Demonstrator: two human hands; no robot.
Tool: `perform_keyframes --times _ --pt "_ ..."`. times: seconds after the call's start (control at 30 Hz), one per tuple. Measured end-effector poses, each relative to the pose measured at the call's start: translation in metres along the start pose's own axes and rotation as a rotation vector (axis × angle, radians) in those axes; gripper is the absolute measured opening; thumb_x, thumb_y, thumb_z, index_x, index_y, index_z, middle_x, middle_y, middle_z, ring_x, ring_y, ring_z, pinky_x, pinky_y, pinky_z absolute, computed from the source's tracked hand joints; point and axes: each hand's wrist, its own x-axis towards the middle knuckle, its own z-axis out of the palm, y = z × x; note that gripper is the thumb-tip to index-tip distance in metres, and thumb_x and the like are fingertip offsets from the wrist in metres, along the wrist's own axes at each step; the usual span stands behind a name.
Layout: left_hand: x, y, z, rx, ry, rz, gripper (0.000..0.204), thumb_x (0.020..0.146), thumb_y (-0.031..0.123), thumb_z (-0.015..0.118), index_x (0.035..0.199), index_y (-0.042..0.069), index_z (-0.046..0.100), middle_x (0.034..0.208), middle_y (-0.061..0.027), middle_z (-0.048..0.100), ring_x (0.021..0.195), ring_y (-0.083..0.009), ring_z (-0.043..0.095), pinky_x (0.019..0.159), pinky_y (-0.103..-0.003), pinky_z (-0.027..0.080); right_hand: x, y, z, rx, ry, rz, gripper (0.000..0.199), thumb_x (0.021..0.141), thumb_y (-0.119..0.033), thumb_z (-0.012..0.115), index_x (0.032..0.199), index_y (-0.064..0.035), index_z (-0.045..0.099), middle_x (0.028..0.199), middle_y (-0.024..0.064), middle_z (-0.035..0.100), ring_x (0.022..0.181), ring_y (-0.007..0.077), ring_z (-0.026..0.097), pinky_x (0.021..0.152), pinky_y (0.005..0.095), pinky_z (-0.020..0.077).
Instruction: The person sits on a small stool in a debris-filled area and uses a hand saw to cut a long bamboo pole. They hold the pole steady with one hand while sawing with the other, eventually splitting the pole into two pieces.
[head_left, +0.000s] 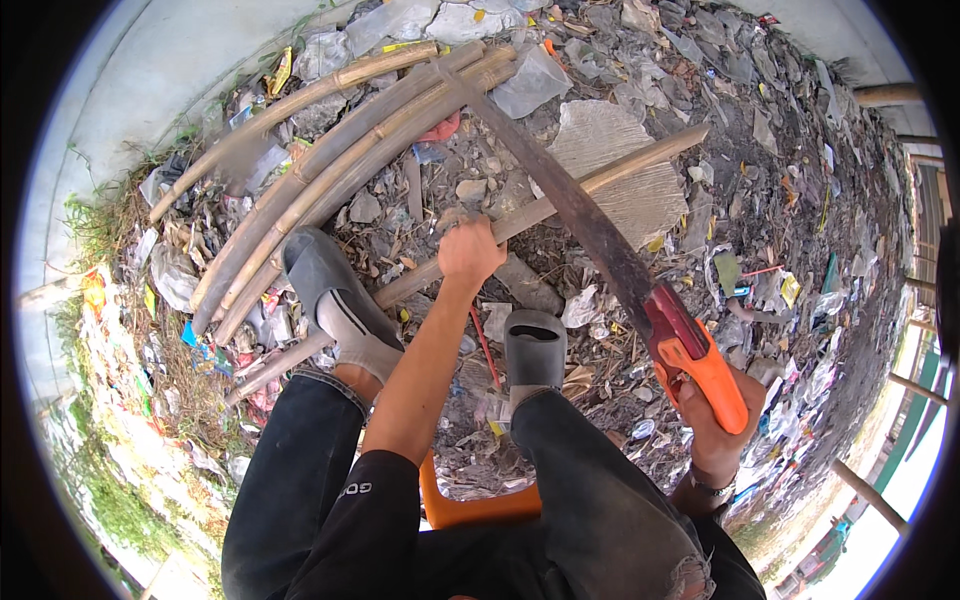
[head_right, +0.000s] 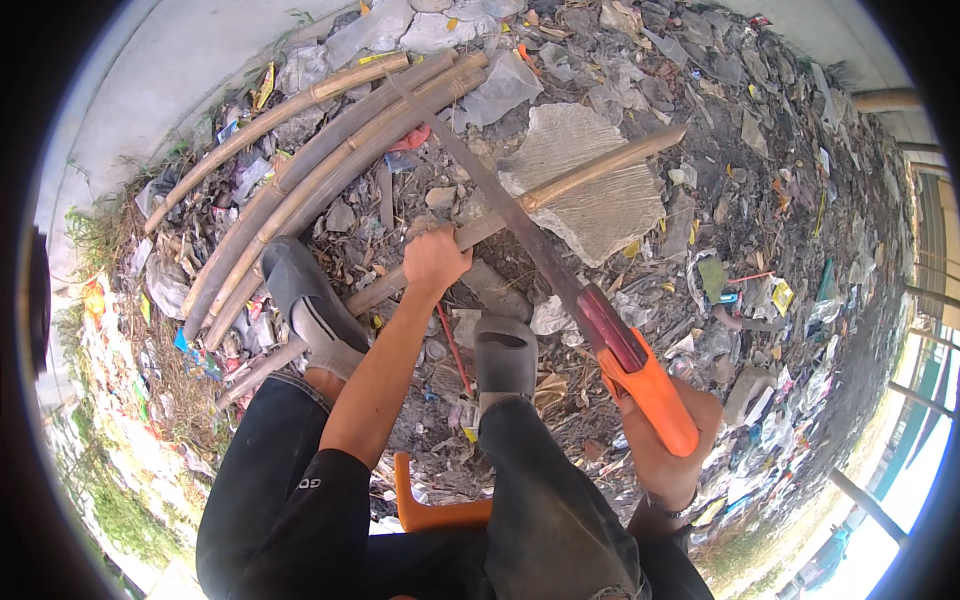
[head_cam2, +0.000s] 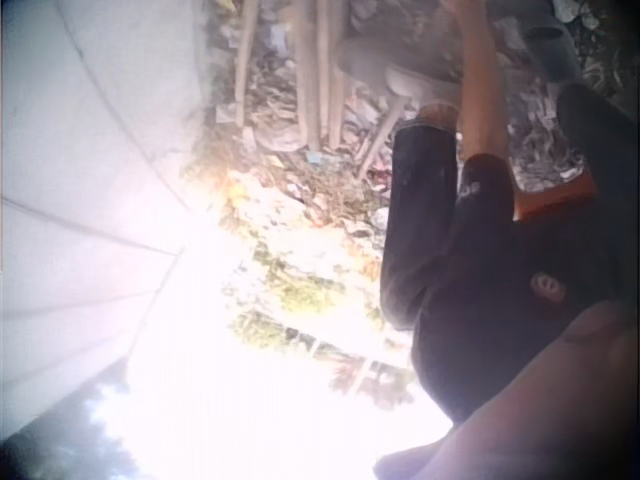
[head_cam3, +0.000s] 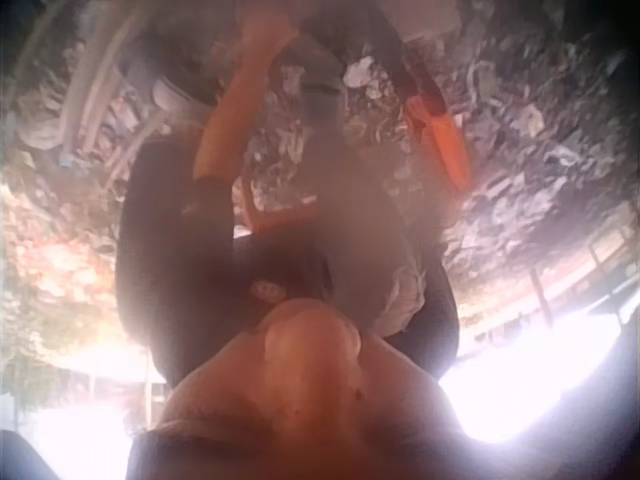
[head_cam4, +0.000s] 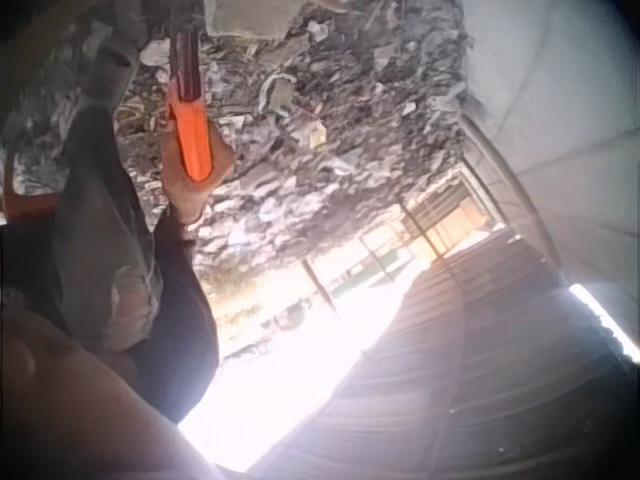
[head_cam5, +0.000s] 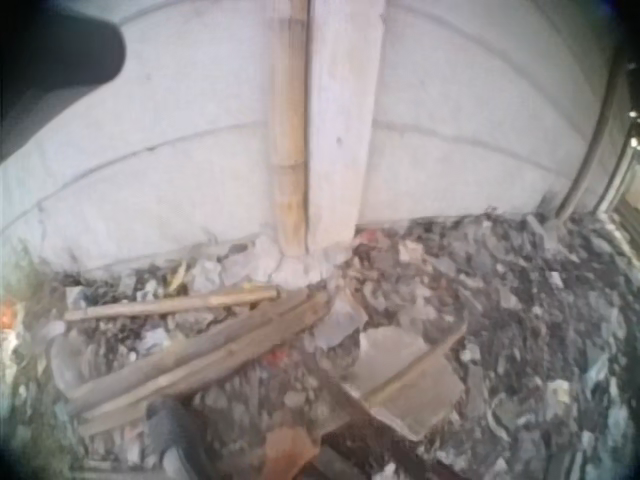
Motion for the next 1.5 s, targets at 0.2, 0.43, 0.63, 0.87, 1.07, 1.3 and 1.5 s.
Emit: perform_keyframes --times 0.2,0.43,0.63,0.87,1.07,1.3,1.5 --pt "0.006 0.002 -0.005 0.034 -0.032 0.04 0.05 0.08 0.049 0.079 0.101 0.004 0.071 0.104 -0.0202 0.074 0.096 -0.0377 0.073 0.084 -0.048 0.059 0.005 0.039 -0.004 -0.058 0.095 -0.331 0.006 0.082 0.003 0.065 0.084 0.0056 0.06 0.066 0.0071 0.057 0.056 0.0121 0.051 0.051 0.0269 0.0401" --pt "0.054 -0.02 -0.036 -0.079 -0.321 0.043 0.06 0.079 0.047 0.076 0.113 -0.003 0.073 0.113 -0.0292 0.071 0.109 -0.0434 0.069 0.096 -0.048 0.056 0.013 0.063 0.046 -0.066 -0.001 -0.068 0.008 0.077 -0.004 0.072 0.081 0.0019 0.069 0.062 0.0032 0.063 0.053 0.008 0.056 0.052 0.0279 0.0456" --pt "0.066 -0.032 -0.034 -0.16 -0.321 0.098 0.06 0.076 0.039 0.076 0.111 -0.009 0.071 0.114 -0.0331 0.07 0.112 -0.0439 0.068 0.099 -0.047 0.054 -0.008 0.083 0.061 -0.155 -0.098 -0.074 0.011 0.076 -0.007 0.074 0.075 -0.0011 0.065 0.056 0.0056 0.057 0.048 0.01 0.054 0.051 0.0296 0.0456" --pt "0.06 -0.022 -0.054 -0.208 -0.364 0.076 0.059 0.076 0.036 0.074 0.114 -0.008 0.071 0.118 -0.0331 0.068 0.114 -0.0425 0.067 0.1 -0.045 0.054 -0.009 0.078 0.069 -0.147 -0.12 0.028 0.01 0.076 -0.007 0.073 0.077 0.0002 0.065 0.059 0.0062 0.059 0.051 0.0093 0.055 0.052 0.0285 0.0459" --pt "0.062 -0.024 -0.048 -0.209 -0.355 0.068 0.058 0.076 0.036 0.073 0.115 -0.007 0.071 0.119 -0.0319 0.069 0.114 -0.0419 0.067 0.1 -0.045 0.054 -0.037 0.076 0.052 -0.158 -0.137 0.13 0.009 0.075 -0.006 0.072 0.081 0.0003 0.069 0.062 0.0035 0.063 0.055 0.0082 0.059 0.055 0.0268 0.0481" --pt "0.063 -0.032 -0.035 -0.241 -0.295 0.119 0.056 0.076 0.035 0.072 0.114 -0.007 0.072 0.118 -0.0304 0.07 0.114 -0.0413 0.068 0.1 -0.045 0.054 -0.045 0.068 0.036 -0.161 -0.199 0.216 0.01 0.076 -0.008 0.073 0.081 0.0006 0.07 0.062 0.0046 0.063 0.057 0.0078 0.061 0.055 0.0265 0.0488" --pt "0.059 -0.03 -0.038 -0.311 -0.238 0.174 0.051 0.076 0.033 0.072 0.114 -0.002 0.073 0.119 -0.028 0.071 0.114 -0.0406 0.068 0.099 -0.045 0.055 0.017 0.079 0.087 -0.115 -0.15 0.021 0.013 0.078 -0.008 0.072 0.072 0.0006 0.063 0.059 0.0048 0.06 0.052 0.0082 0.053 0.051 0.0291 0.0447"
